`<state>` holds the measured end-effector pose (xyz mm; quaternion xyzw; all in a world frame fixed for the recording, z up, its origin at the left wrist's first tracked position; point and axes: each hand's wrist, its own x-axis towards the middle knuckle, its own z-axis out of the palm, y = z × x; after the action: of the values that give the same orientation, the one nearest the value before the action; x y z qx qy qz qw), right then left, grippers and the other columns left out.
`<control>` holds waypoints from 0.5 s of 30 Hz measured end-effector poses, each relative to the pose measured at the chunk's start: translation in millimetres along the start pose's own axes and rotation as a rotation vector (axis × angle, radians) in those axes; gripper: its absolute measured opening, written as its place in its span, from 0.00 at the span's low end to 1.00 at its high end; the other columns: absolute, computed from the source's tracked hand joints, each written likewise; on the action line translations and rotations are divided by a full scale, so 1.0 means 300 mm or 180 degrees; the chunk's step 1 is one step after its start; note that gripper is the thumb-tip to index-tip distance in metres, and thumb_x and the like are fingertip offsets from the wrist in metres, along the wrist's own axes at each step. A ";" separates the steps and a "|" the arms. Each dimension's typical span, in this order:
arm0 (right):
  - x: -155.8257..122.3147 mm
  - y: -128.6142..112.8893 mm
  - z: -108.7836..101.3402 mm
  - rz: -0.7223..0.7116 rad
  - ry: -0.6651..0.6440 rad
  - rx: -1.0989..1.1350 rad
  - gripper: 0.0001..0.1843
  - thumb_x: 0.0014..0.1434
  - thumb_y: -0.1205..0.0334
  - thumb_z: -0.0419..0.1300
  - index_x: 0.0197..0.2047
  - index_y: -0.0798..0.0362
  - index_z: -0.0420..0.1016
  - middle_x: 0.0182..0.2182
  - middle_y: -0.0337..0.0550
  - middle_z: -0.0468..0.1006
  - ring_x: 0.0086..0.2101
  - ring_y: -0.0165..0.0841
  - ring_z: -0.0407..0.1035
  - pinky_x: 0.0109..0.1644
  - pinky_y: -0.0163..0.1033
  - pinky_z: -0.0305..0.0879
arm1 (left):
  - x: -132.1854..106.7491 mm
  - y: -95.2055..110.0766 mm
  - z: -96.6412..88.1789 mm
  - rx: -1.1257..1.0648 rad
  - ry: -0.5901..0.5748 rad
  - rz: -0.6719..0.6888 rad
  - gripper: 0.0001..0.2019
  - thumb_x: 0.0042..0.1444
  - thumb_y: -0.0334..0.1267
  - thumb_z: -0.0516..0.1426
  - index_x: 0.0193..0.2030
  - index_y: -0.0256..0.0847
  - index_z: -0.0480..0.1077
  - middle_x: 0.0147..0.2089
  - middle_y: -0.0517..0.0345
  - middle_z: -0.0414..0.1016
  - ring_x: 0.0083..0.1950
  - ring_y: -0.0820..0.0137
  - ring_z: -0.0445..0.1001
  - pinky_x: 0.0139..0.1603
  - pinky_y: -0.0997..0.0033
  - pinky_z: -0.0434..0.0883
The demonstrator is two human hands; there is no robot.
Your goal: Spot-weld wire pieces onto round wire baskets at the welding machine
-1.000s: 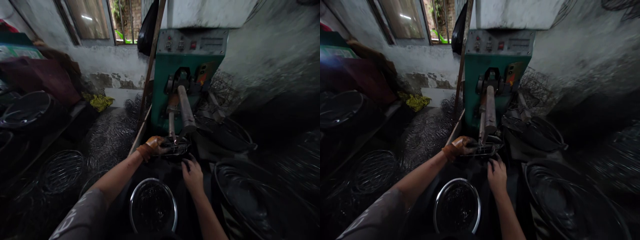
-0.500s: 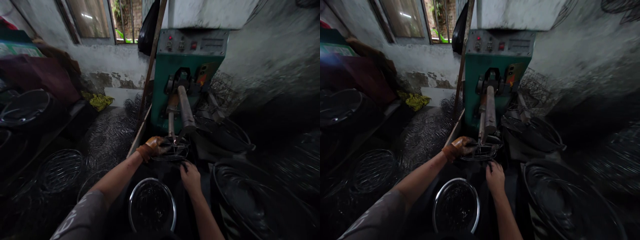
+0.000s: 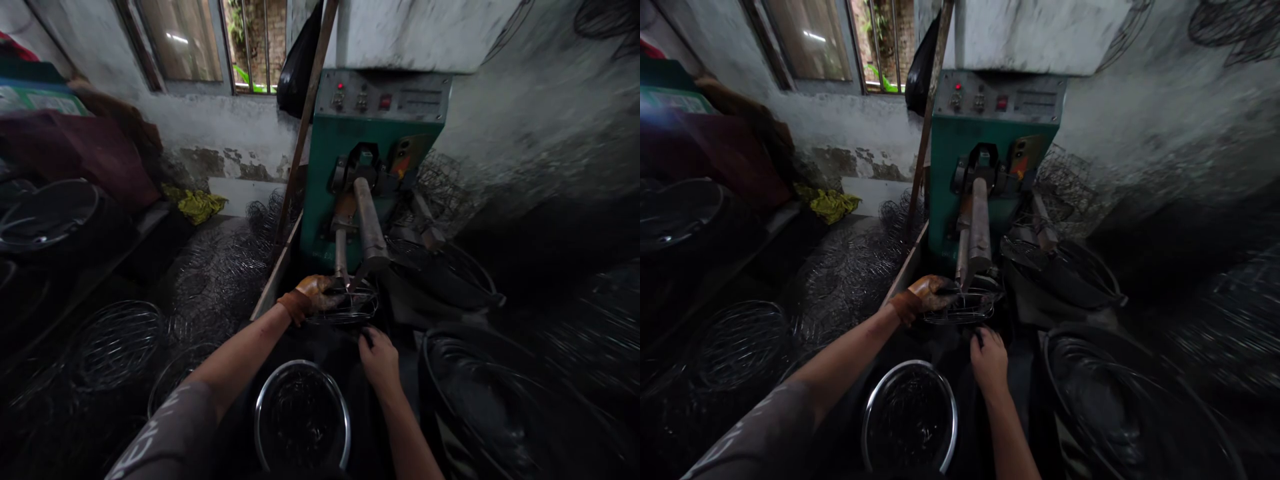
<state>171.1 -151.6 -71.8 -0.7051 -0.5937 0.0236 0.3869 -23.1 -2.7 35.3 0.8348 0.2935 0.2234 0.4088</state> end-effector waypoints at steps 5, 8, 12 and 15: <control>-0.001 0.001 0.001 0.0049 -0.0090 -0.0017 0.17 0.62 0.56 0.51 0.38 0.51 0.80 0.40 0.55 0.84 0.42 0.47 0.78 0.50 0.53 0.75 | 0.021 -0.023 0.016 0.0076 0.0099 -0.0014 0.16 0.60 0.40 0.63 0.51 0.36 0.80 0.48 0.50 0.84 0.52 0.61 0.79 0.53 0.71 0.73; 0.000 0.002 -0.001 0.0074 -0.0128 0.0022 0.17 0.62 0.55 0.51 0.39 0.51 0.80 0.40 0.56 0.84 0.42 0.48 0.78 0.50 0.54 0.75 | 0.036 -0.038 0.025 0.0093 0.0118 -0.0054 0.16 0.59 0.40 0.64 0.52 0.35 0.80 0.51 0.48 0.83 0.53 0.60 0.79 0.55 0.70 0.72; 0.002 0.000 -0.001 0.0076 -0.0110 0.0079 0.17 0.62 0.55 0.51 0.38 0.51 0.80 0.39 0.55 0.84 0.41 0.47 0.78 0.50 0.53 0.76 | 0.043 -0.052 0.027 -0.0038 0.0070 -0.0083 0.18 0.59 0.39 0.63 0.54 0.34 0.79 0.51 0.49 0.83 0.51 0.62 0.80 0.54 0.71 0.72; 0.002 -0.001 0.002 0.0063 -0.0070 0.0081 0.16 0.61 0.55 0.52 0.38 0.50 0.80 0.39 0.54 0.85 0.41 0.46 0.78 0.49 0.52 0.76 | 0.041 -0.053 0.024 -0.0094 0.0072 -0.0097 0.18 0.59 0.38 0.63 0.54 0.33 0.79 0.51 0.49 0.83 0.51 0.62 0.80 0.53 0.72 0.72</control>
<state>170.7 -150.8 -71.9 -0.7057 -0.5906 0.0427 0.3890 -14.6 9.4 20.0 0.8215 0.3073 0.2308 0.4211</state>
